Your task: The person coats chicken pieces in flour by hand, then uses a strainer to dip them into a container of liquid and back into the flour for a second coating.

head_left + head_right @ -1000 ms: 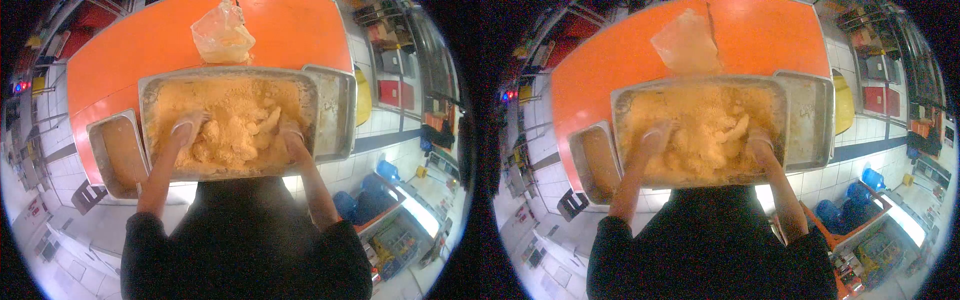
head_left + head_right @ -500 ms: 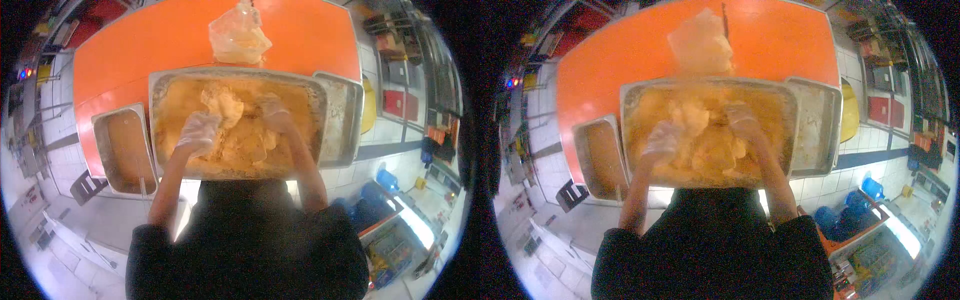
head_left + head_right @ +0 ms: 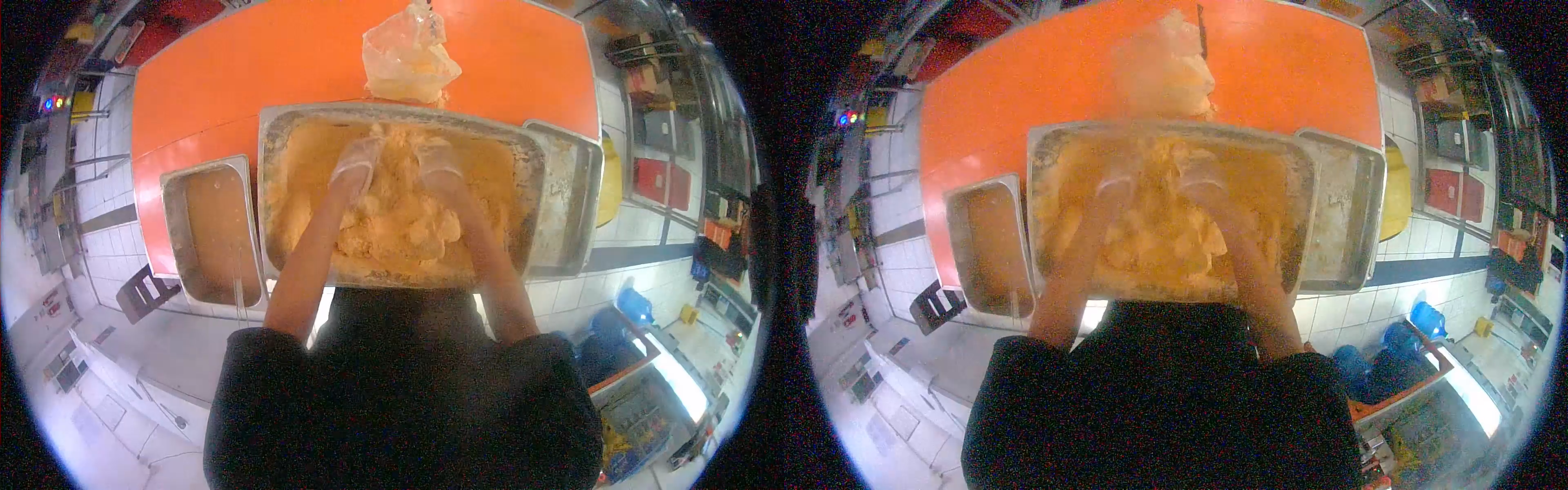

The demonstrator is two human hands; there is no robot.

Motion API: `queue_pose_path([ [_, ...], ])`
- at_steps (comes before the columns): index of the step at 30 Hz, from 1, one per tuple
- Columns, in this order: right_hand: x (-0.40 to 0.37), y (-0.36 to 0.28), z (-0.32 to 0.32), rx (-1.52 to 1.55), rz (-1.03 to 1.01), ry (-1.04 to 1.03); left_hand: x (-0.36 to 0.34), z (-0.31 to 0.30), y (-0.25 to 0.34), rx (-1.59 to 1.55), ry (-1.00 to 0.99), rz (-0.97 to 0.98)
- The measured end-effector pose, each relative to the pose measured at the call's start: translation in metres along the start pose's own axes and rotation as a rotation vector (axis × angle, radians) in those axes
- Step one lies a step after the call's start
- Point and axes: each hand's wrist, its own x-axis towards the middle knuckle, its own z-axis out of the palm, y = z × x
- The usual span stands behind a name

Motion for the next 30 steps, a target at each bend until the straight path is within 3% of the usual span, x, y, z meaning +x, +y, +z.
queue_pose_path([
  [1, -0.003, -0.001, -0.007, -0.002, 0.001, 0.005, -0.002, -0.007, 0.015, -0.085, -0.069, -0.050],
  [3, -0.020, 0.004, -0.023, -0.334, -0.320, 0.135, -0.033, -0.032, 0.048, -0.235, -0.026, -0.072],
  [5, -0.060, -0.005, -0.051, -0.147, -0.276, 0.042, -0.069, -0.036, 0.048, -0.387, 0.005, -0.108],
  [6, -0.078, -0.009, -0.058, 0.040, -0.237, -0.046, -0.083, -0.037, 0.028, 0.241, 0.077, 0.384],
  [7, -0.089, -0.001, -0.046, 0.043, -0.230, -0.044, -0.094, -0.042, 0.014, 0.876, 0.153, 0.874],
  [8, -0.096, 0.012, -0.027, 0.014, -0.292, -0.054, -0.107, -0.047, 0.013, 0.876, 0.152, 0.880],
  [10, -0.100, 0.008, -0.036, -0.013, -0.355, -0.064, -0.128, -0.060, 0.011, 0.594, -0.125, 0.637],
  [11, -0.099, -0.015, -0.074, -0.203, -0.176, -0.249, -0.126, -0.059, -0.015, 0.594, -0.128, 0.634],
  [12, -0.097, -0.026, -0.094, -0.393, 0.004, -0.430, -0.119, -0.051, -0.055, 0.100, -0.204, 0.376],
  [13, -0.095, -0.017, -0.091, -0.392, 0.005, -0.428, -0.109, -0.047, -0.076, -0.386, -0.267, 0.110],
  [14, -0.091, 0.004, -0.083, -0.147, 0.159, -0.231, -0.099, -0.049, -0.070, -0.385, -0.269, 0.114],
  [15, -0.085, 0.022, -0.072, 0.097, 0.309, -0.035, -0.090, -0.051, -0.059, 0.269, -0.032, 0.251],
  [16, -0.075, 0.035, -0.056, 0.096, 0.311, -0.035, -0.081, -0.050, -0.049, 0.923, 0.218, 0.370],
  [17, -0.057, 0.050, -0.039, 0.032, 0.131, 0.111, -0.064, -0.045, -0.037, 0.923, 0.225, 0.374],
  [18, -0.043, 0.062, -0.019, -0.031, -0.050, 0.252, -0.045, -0.036, -0.023, 0.734, 0.186, 0.369],
  [19, -0.035, 0.073, 0.005, -0.031, -0.050, 0.249, -0.030, -0.024, -0.008, 0.544, 0.142, 0.358],
  [21, -0.018, 0.083, 0.041, -0.354, -0.324, 0.239, -0.010, -0.015, 0.009, 0.168, 0.062, 0.335],
  [25, -0.032, 0.047, 0.033, -0.113, -0.347, 0.427, -0.021, -0.003, 0.038, -0.108, -0.142, 0.190],
  [27, -0.054, 0.005, -0.037, -0.198, -0.284, -0.388, -0.049, -0.015, 0.044, -0.053, -0.220, 0.270],
  [30, -0.096, -0.016, -0.075, -0.164, -0.307, -0.305, -0.093, -0.039, 0.060, 0.241, -0.448, 0.433],
])
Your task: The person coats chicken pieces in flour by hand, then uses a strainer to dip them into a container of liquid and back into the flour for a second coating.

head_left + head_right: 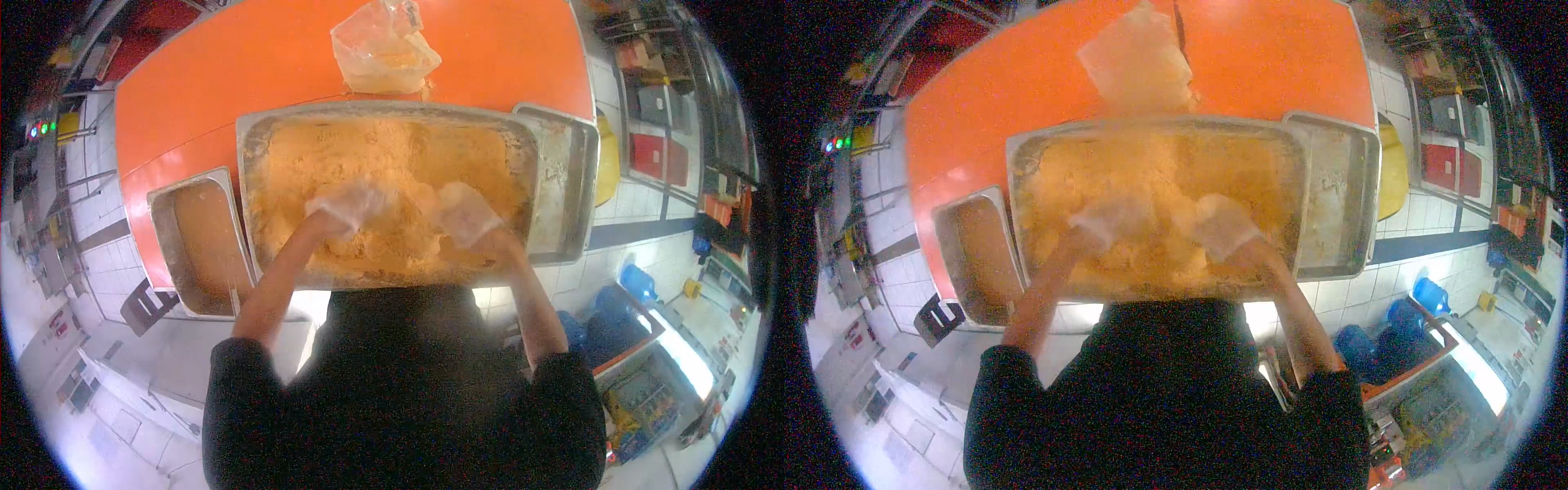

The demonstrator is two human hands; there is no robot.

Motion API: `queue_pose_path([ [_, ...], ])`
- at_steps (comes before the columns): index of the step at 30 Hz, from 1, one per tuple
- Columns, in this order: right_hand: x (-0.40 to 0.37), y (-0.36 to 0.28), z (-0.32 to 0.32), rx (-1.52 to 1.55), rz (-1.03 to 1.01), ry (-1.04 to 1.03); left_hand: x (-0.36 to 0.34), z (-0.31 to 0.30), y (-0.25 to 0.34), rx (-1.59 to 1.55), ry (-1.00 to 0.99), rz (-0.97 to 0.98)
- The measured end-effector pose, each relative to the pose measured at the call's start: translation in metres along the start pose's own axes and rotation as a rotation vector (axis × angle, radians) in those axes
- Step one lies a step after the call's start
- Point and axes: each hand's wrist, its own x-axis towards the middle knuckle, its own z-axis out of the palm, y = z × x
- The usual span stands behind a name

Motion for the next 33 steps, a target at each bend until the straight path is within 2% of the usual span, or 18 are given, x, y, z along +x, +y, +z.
queue_pose_path([
  [3, -0.033, -0.012, -0.021, -0.058, 0.092, -0.084, -0.041, 0.004, 0.005, 0.169, -0.177, -0.001],
  [7, -0.048, -0.007, -0.010, -0.101, 0.232, -0.195, -0.090, 0.019, -0.018, 0.055, 0.018, -0.143],
  [10, -0.056, 0.022, 0.077, -0.064, 0.315, -0.087, -0.100, 0.041, -0.020, -0.397, 0.205, -0.485],
  [12, -0.062, 0.029, 0.126, 0.152, 0.170, 0.335, -0.093, 0.055, -0.014, -0.656, 0.346, -0.624],
  [13, -0.062, 0.029, 0.130, 0.151, 0.164, 0.337, -0.094, 0.061, -0.019, -0.653, 0.352, -0.624],
  [15, -0.057, 0.021, 0.132, 0.081, 0.264, 0.301, -0.096, 0.069, -0.027, 0.129, 0.212, -0.415],
  [16, -0.052, 0.013, 0.129, 0.046, 0.316, 0.286, -0.089, 0.063, -0.023, 0.132, 0.214, -0.417],
  [18, -0.048, 0.000, 0.125, -0.028, 0.426, 0.244, -0.069, 0.054, -0.005, -1.482, 0.540, -1.011],
  [19, -0.040, 0.002, 0.123, -0.036, 0.421, 0.247, -0.062, 0.038, 0.017, -1.486, 0.547, -1.002],
  [20, -0.029, 0.005, 0.121, 0.088, 0.458, 0.265, -0.058, 0.016, 0.045, -1.502, 0.537, -0.781],
  [21, -0.016, 0.008, 0.121, 0.217, 0.498, 0.279, -0.058, 0.006, 0.060, -1.505, 0.519, -0.565],
  [24, 0.011, 0.024, 0.116, 0.594, 0.618, 0.340, -0.037, 0.027, 0.029, -1.449, 0.434, -0.736],
  [25, 0.010, 0.044, 0.145, 0.587, 0.620, 0.346, -0.026, 0.028, 0.025, -1.449, 0.431, -0.726],
  [27, 0.008, 0.095, 0.225, 0.172, 0.499, 0.486, -0.011, 0.028, 0.017, -1.329, 0.261, -0.839],
  [28, 0.008, 0.079, 0.189, 0.174, 0.459, 0.475, -0.017, 0.032, 0.007, -1.327, 0.267, -0.835],
  [30, 0.004, 0.025, 0.089, 0.235, 0.391, 0.470, -0.037, 0.042, -0.016, 0.171, 0.354, -0.021],
  [31, 0.003, 0.008, 0.054, 0.262, 0.370, 0.486, -0.037, 0.017, -0.002, 0.166, 0.352, -0.019],
  [33, 0.007, -0.003, 0.013, 0.331, 0.382, 0.532, -0.035, -0.057, 0.035, -0.292, 0.073, -0.520],
])
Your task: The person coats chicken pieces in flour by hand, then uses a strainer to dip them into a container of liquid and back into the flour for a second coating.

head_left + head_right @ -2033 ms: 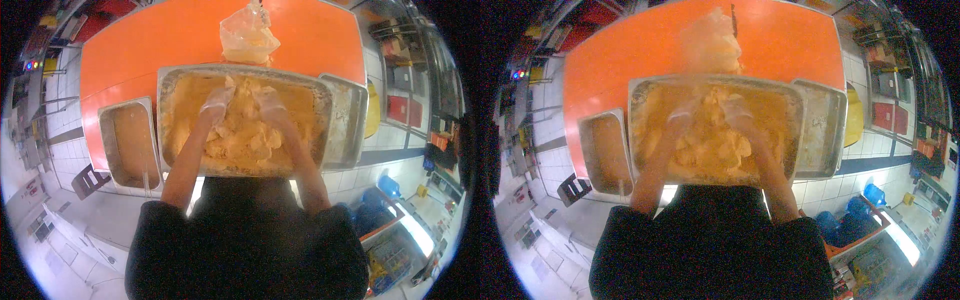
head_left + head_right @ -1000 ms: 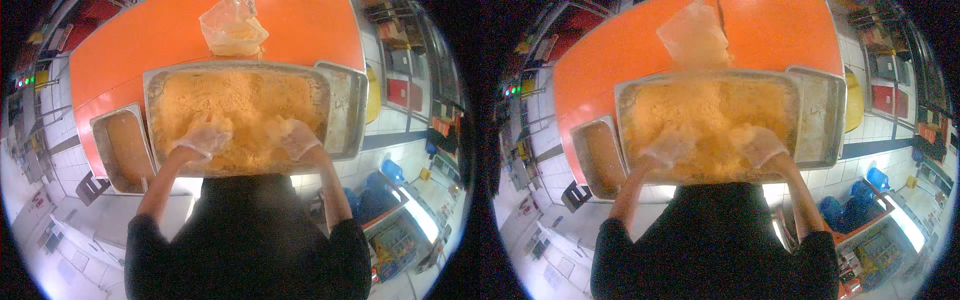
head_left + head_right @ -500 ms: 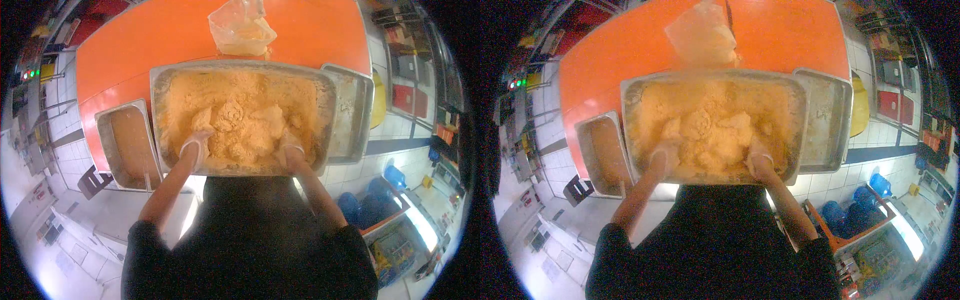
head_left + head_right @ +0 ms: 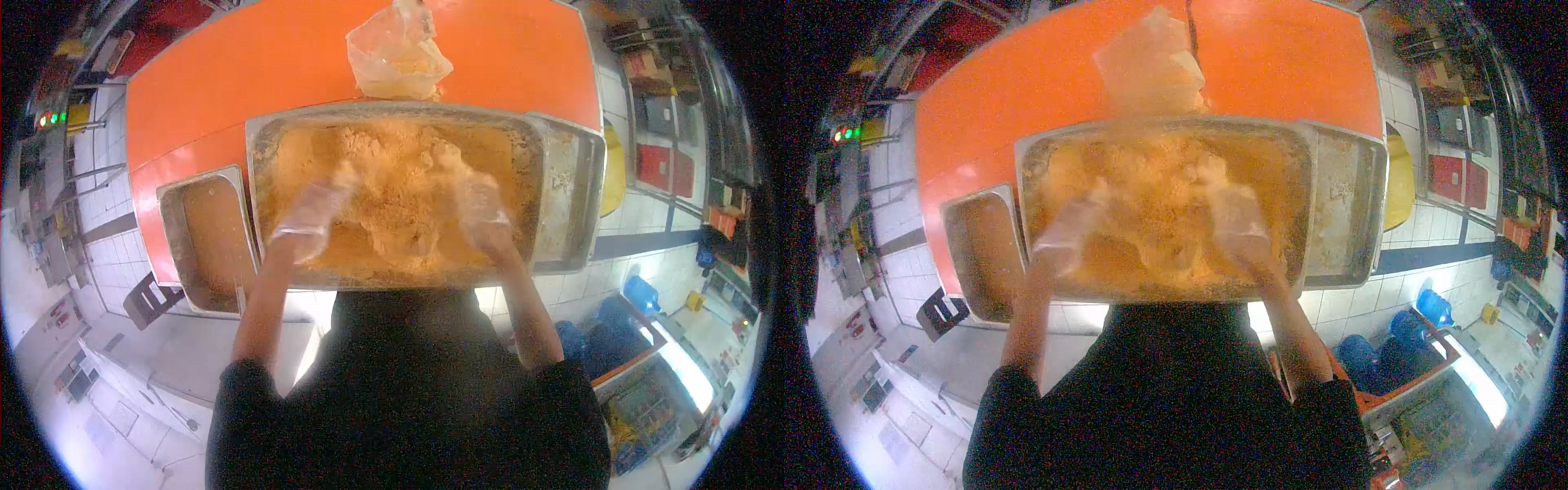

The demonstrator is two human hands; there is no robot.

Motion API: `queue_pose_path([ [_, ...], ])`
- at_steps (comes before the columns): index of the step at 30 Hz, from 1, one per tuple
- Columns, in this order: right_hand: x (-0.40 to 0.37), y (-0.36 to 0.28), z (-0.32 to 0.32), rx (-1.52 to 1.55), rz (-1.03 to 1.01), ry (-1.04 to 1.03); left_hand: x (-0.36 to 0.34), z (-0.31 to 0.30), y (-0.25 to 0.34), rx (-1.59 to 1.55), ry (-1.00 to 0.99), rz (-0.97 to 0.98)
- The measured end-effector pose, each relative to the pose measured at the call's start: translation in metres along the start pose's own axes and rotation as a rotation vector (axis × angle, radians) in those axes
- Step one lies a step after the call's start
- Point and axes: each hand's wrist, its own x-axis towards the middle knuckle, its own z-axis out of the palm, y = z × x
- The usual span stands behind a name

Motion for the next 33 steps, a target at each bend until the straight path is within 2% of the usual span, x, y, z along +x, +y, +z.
queue_pose_path([
  [1, 0.009, -0.003, -0.006, 0.001, -0.006, -0.007, 0.011, 0.000, -0.038, -0.061, 0.107, 0.042],
  [2, 0.023, -0.002, -0.010, 0.138, 0.288, 0.089, 0.022, 0.002, -0.081, -0.117, 0.212, 0.083],
  [3, 0.036, 0.003, -0.012, 0.273, 0.585, 0.186, 0.033, -0.003, -0.088, -0.117, 0.213, 0.078],
  [4, 0.047, 0.013, -0.009, 0.274, 0.582, 0.183, 0.046, -0.009, -0.091, -0.008, 0.193, -0.135],
  [5, 0.058, 0.029, 0.002, -0.024, 0.439, 0.048, 0.058, -0.013, -0.096, 0.103, 0.174, -0.343],
  [6, 0.068, 0.053, 0.016, -0.319, 0.291, -0.087, 0.082, 0.011, -0.151, -0.051, 0.300, -0.068],
  [7, 0.059, 0.135, 0.058, -0.323, 0.102, -0.100, 0.083, 0.014, -0.142, -0.052, 0.298, -0.069],
  [9, 0.044, 0.287, 0.134, -0.339, -0.285, -0.117, 0.089, 0.020, -0.101, -1.267, 0.263, -0.051],
  [10, 0.053, 0.226, 0.113, -0.324, -0.305, -0.010, 0.096, 0.026, -0.086, -1.267, 0.262, -0.053],
  [12, 0.074, 0.078, 0.061, -0.293, -0.343, 0.204, 0.112, 0.031, -0.061, -1.312, 0.272, -0.385],
  [13, 0.070, 0.064, 0.052, -0.297, -0.344, 0.212, 0.114, 0.027, -0.052, -1.310, 0.270, -0.376],
  [15, 0.058, 0.047, 0.041, -0.459, -0.514, 0.118, 0.111, 0.022, -0.036, -1.228, 0.291, -0.339],
  [16, 0.052, 0.032, 0.038, -0.459, -0.513, 0.108, 0.105, 0.023, -0.031, -1.192, 0.300, -0.333],
  [18, 0.044, -0.005, 0.034, 0.209, 0.229, -0.260, 0.091, 0.024, -0.023, -1.108, 0.318, -0.320],
  [19, 0.041, -0.030, 0.029, 0.027, 0.051, -0.320, 0.078, 0.024, -0.021, -1.104, 0.311, -0.329],
  [20, 0.040, -0.048, 0.026, -0.157, -0.130, -0.370, 0.064, 0.019, -0.022, -1.032, 0.334, -0.230],
  [21, 0.034, -0.050, 0.032, -0.154, -0.125, -0.367, 0.055, 0.013, -0.027, -0.959, 0.355, -0.133],
  [22, 0.028, -0.048, 0.040, -0.239, -0.397, -0.151, 0.056, 0.009, -0.046, -0.956, 0.355, -0.134],
  [23, 0.026, -0.046, 0.048, -0.319, -0.668, 0.072, 0.058, 0.007, -0.074, -0.606, 0.380, -0.153],
  [24, 0.032, -0.039, 0.051, -0.314, -0.672, 0.071, 0.059, 0.003, -0.092, -0.258, 0.400, -0.171],
  [25, 0.047, -0.028, 0.054, -0.312, -0.336, -0.113, 0.059, -0.007, -0.094, -0.257, 0.405, -0.177],
  [26, 0.062, -0.017, 0.057, -0.305, 0.001, -0.295, 0.061, -0.017, -0.095, 0.021, 0.291, -0.340],
  [27, 0.070, -0.004, 0.063, -0.304, -0.003, -0.300, 0.060, -0.022, -0.097, 0.296, 0.166, -0.498],
  [28, 0.077, 0.014, 0.071, -0.214, 0.142, -0.119, 0.064, -0.014, -0.109, 0.291, 0.167, -0.500],
  [29, 0.085, 0.036, 0.080, -0.125, 0.284, 0.070, 0.075, 0.002, -0.128, 0.183, 0.261, -0.444],
  [30, 0.086, 0.079, 0.112, -0.487, -0.023, -0.054, 0.085, 0.016, -0.144, 0.073, 0.354, -0.385],
  [31, 0.088, 0.122, 0.144, -1.117, -0.424, -0.002, 0.087, 0.030, -0.155, 0.067, 0.357, -0.386],
  [32, 0.090, 0.164, 0.175, -1.498, -0.771, 0.216, 0.086, 0.042, -0.164, 0.248, 0.413, -0.089],
  [33, 0.091, 0.158, 0.182, -1.499, -0.768, 0.223, 0.084, 0.045, -0.170, 0.431, 0.459, 0.216],
])
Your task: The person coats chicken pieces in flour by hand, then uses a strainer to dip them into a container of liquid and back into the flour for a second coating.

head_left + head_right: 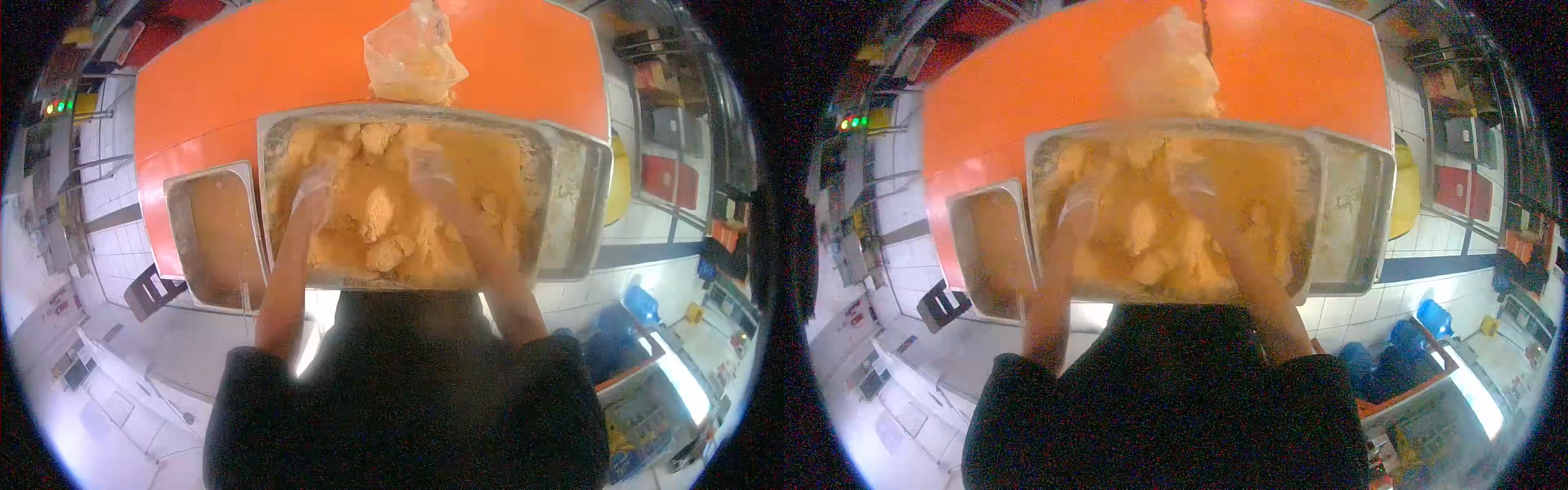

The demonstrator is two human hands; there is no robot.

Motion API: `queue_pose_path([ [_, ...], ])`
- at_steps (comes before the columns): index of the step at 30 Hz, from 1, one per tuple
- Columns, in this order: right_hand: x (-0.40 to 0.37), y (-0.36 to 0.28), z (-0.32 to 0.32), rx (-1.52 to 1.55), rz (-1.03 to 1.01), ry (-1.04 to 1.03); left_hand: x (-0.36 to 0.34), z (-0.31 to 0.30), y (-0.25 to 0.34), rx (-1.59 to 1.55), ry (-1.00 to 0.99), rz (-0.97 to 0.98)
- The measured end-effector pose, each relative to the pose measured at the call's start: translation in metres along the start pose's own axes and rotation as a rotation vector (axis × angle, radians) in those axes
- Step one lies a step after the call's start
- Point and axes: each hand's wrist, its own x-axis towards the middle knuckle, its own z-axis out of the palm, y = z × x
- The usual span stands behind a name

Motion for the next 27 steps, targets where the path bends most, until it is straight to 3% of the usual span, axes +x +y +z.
queue_pose_path([
  [1, 0.010, -0.010, -0.014, 0.228, 0.012, -0.024, 0.000, 0.003, 0.008, -0.001, 0.001, -0.001],
  [3, 0.041, -0.033, -0.055, 0.683, 0.036, -0.066, 0.007, 0.012, 0.032, -1.147, 0.106, -0.310],
  [5, 0.051, -0.045, -0.094, 1.140, 0.054, -0.112, 0.020, -0.011, 0.045, -1.070, 0.023, -0.387],
  [7, 0.056, 0.038, -0.180, 1.332, 0.228, -0.024, 0.030, -0.062, 0.083, -0.991, -0.068, -0.469],
  [8, 0.060, 0.084, -0.227, 1.428, 0.311, 0.035, 0.041, -0.108, 0.123, -0.956, -0.166, -0.696],
  [9, 0.053, 0.080, -0.216, 1.425, 0.313, 0.032, 0.048, -0.131, 0.144, -0.910, -0.263, -0.914],
  [10, 0.042, 0.075, -0.196, 1.322, 0.339, 0.101, 0.047, -0.114, 0.136, -0.914, -0.263, -0.910],
  [11, 0.031, 0.075, -0.181, 1.219, 0.361, 0.168, 0.043, -0.080, 0.119, -0.936, -0.162, -0.668],
  [12, 0.029, 0.103, -0.191, 1.139, 0.386, -0.006, 0.038, -0.053, 0.102, -0.946, -0.059, -0.426],
  [13, 0.029, 0.131, -0.203, 1.057, 0.412, -0.176, 0.026, -0.040, 0.084, -0.945, -0.059, -0.427],
  [14, 0.018, 0.128, -0.194, 1.059, 0.416, -0.176, 0.008, -0.032, 0.062, -0.518, 0.061, -0.202],
  [15, 0.006, 0.119, -0.180, 1.188, 0.605, -0.206, -0.003, -0.031, 0.049, -0.090, 0.173, 0.026],
  [16, 0.001, 0.114, -0.175, 1.314, 0.799, -0.240, -0.004, -0.049, 0.054, -0.088, 0.167, 0.032],
  [17, -0.002, 0.109, -0.168, 1.315, 0.806, -0.245, -0.005, -0.067, 0.058, -0.195, -0.135, -0.358],
  [18, 0.001, 0.106, -0.164, 1.221, 0.687, -0.202, -0.008, -0.080, 0.061, -0.295, -0.441, -0.749],
  [19, 0.003, 0.103, -0.159, 1.127, 0.564, -0.158, -0.020, -0.068, 0.052, -0.296, -0.444, -0.751],
  [20, 0.007, 0.095, -0.153, 1.129, 0.561, -0.155, -0.035, -0.046, 0.038, 0.026, -0.329, -0.341],
  [21, 0.009, 0.082, -0.144, 1.119, 0.505, -0.286, -0.047, -0.032, 0.030, 0.340, -0.204, 0.072],
  [22, 0.013, 0.076, -0.143, 1.104, 0.448, -0.415, -0.050, -0.027, 0.035, 0.342, -0.202, 0.069],
  [24, 0.015, 0.075, -0.144, 1.156, 0.347, -0.403, -0.044, -0.014, 0.052, -0.253, -0.103, -0.250],
  [25, 0.016, 0.076, -0.149, 1.215, 0.244, -0.403, -0.041, -0.008, 0.058, -0.255, -0.100, -0.249],
  [26, 0.021, 0.078, -0.150, 1.206, 0.243, -0.395, -0.033, -0.004, 0.060, -0.921, -0.062, -0.404],
  [27, 0.026, 0.083, -0.157, 1.234, 0.239, -0.538, -0.028, -0.001, 0.065, -1.593, -0.023, -0.546],
])
